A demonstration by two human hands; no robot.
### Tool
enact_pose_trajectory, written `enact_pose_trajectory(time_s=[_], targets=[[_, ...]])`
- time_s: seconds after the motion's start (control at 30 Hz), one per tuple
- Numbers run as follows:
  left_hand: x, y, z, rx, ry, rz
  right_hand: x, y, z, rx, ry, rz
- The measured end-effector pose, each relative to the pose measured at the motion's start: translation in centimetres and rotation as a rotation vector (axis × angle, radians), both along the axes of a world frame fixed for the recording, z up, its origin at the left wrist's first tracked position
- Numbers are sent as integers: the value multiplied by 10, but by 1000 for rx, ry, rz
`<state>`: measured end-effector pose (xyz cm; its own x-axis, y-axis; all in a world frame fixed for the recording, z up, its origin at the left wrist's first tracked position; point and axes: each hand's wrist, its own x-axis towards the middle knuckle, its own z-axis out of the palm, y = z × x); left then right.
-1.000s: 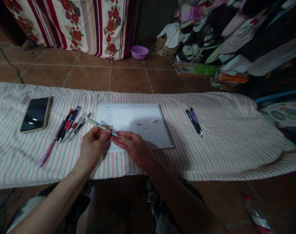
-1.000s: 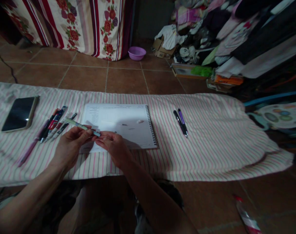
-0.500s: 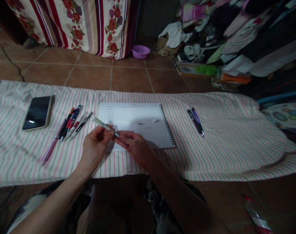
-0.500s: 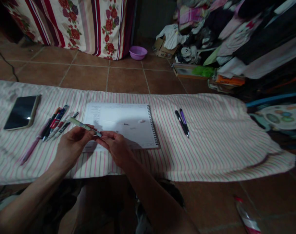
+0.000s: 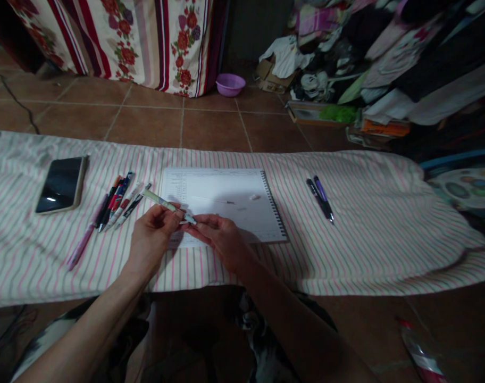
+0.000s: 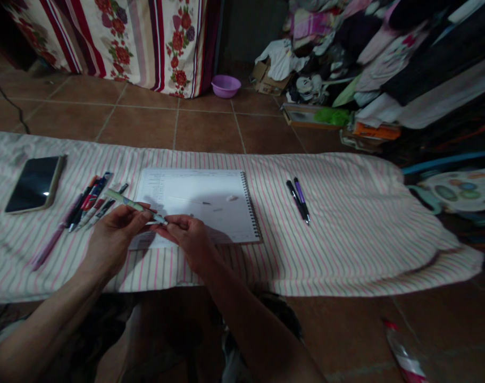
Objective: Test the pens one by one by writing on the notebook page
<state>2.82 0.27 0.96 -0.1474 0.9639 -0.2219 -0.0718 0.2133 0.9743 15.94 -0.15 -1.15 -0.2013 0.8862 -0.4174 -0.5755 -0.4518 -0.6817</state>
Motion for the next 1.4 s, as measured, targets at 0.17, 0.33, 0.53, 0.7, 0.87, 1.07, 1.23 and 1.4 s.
enact_pose_trajectory(time_s=[0.17, 0.33, 0.53, 0.7, 0.87, 1.07, 1.23, 1.4], targets=[[0, 0, 0, -34, -112, 9, 0, -1, 1, -12, -79, 12], [1, 1, -1, -37, -149, 25, 0, -1, 1, -22, -124, 6], [0, 2, 0, -64, -185, 53, 1, 0, -1, -39, -159, -7], [0, 4, 0, -73, -216, 88, 1, -1, 1, -43, -178, -5], [0, 4, 0, -95, -222, 118, 1, -1, 1, -43, -186, 1], [-1, 7, -1, -130, -238, 149, 1, 0, 0, -49, -206, -7], [-3, 8, -3, -134, -239, 184, -1, -1, 2, -60, -242, -13], [-5, 8, -2, -185, -178, 191, -1, 0, 2, -36, -309, -5]])
